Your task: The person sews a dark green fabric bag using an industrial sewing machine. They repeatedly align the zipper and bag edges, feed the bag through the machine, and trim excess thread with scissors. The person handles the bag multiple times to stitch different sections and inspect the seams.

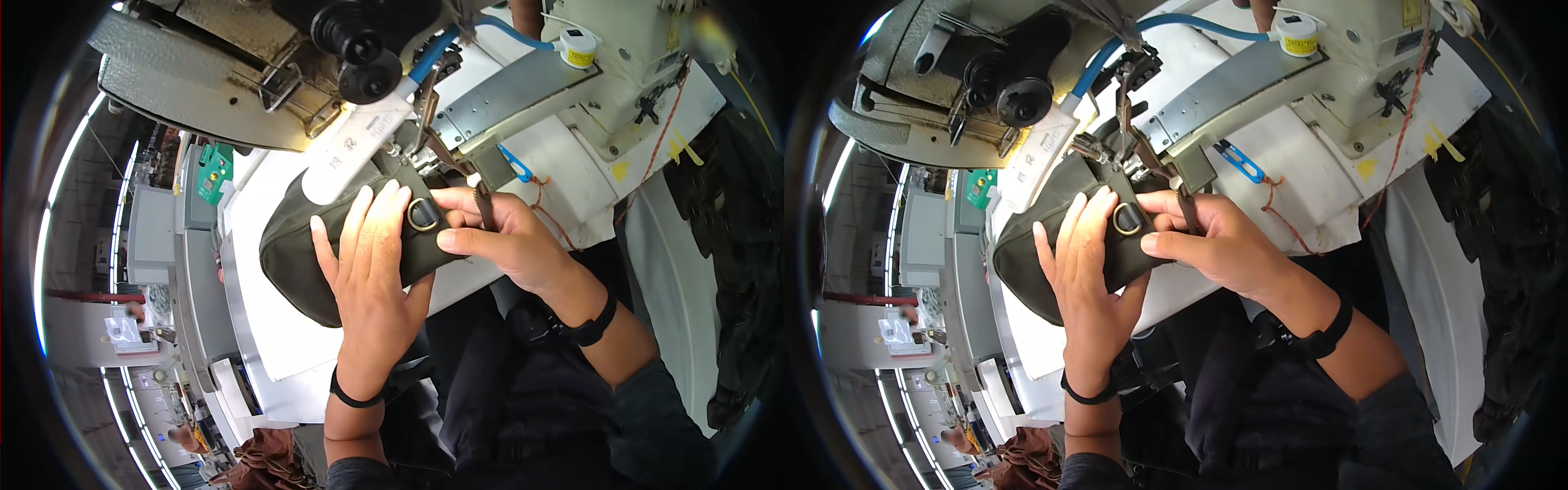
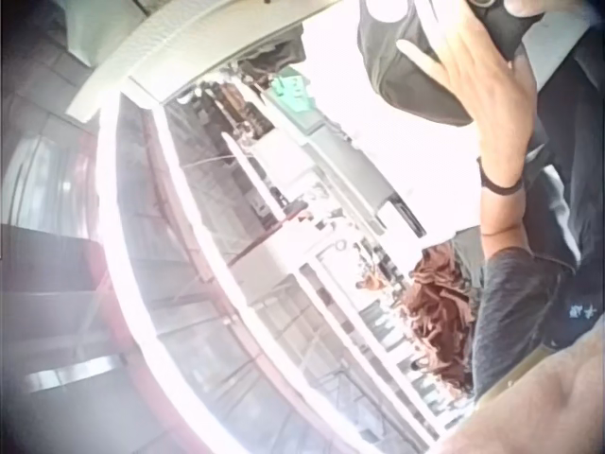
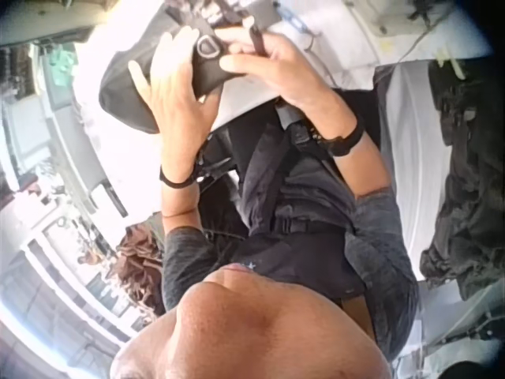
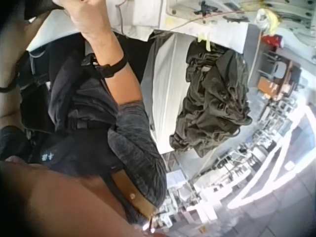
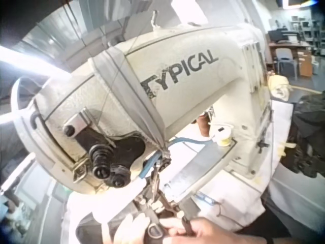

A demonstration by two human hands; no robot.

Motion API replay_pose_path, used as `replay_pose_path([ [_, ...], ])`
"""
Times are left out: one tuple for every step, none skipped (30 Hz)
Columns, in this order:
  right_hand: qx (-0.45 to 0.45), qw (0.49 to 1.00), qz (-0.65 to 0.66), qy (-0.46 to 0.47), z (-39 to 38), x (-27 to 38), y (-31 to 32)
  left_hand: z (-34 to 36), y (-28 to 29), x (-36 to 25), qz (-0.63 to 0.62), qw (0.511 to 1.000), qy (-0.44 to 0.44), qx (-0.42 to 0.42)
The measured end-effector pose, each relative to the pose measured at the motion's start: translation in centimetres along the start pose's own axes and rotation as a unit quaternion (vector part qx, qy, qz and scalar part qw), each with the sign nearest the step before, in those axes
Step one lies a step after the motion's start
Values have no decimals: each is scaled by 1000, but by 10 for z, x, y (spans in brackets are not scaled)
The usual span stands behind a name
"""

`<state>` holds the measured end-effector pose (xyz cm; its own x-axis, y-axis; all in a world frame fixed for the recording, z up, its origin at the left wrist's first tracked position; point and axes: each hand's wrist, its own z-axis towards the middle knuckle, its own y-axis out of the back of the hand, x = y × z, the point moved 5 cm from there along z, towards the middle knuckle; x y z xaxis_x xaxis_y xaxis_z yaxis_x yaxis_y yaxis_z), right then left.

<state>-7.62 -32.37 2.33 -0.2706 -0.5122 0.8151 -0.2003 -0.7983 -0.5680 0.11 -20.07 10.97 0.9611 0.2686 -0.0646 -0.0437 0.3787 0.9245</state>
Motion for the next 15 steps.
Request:
replay_pose_path([
  [3,1000,8,0,1,-1,1,1,0,0,-1,1000,1,-3],
  [6,1000,-4,0,2,-2,3,2,0,1,-1,1000,2,-5],
  [0,1000,-1,1,3,-2,2,2,-1,1,-4,1000,6,-5],
  [-7,1000,1,2,4,-2,1,3,-2,3,-6,1000,5,-3],
  [-14,1000,3,3,4,-1,0,3,-2,4,-5,1000,4,-4],
  [-16,1000,1,2,5,-2,0,3,-3,5,-5,1000,2,-6],
  [-18,1000,-1,2,5,-2,2,4,-4,5,-4,1000,0,-7],
  [-20,1000,-3,2,5,-2,3,5,-5,7,-8,1000,0,-10],
  [-21,1000,-3,1,7,-2,3,7,-6,9,-11,1000,1,-11],
  [-21,1000,-2,-1,11,-2,4,8,-7,11,-14,1000,2,-12],
  [-22,1000,-2,-2,13,-2,3,8,-8,13,-18,1000,1,-16],
  [-30,1000,3,-7,13,0,4,11,-11,15,-25,999,-2,-22],
  [-38,999,4,-11,14,-1,5,13,-13,17,-31,999,-4,-27],
  [-45,999,4,-14,15,-2,6,15,-14,18,-33,999,-12,-37],
  [-51,999,6,-16,17,-3,6,17,-16,19,-37,998,-13,-41],
])
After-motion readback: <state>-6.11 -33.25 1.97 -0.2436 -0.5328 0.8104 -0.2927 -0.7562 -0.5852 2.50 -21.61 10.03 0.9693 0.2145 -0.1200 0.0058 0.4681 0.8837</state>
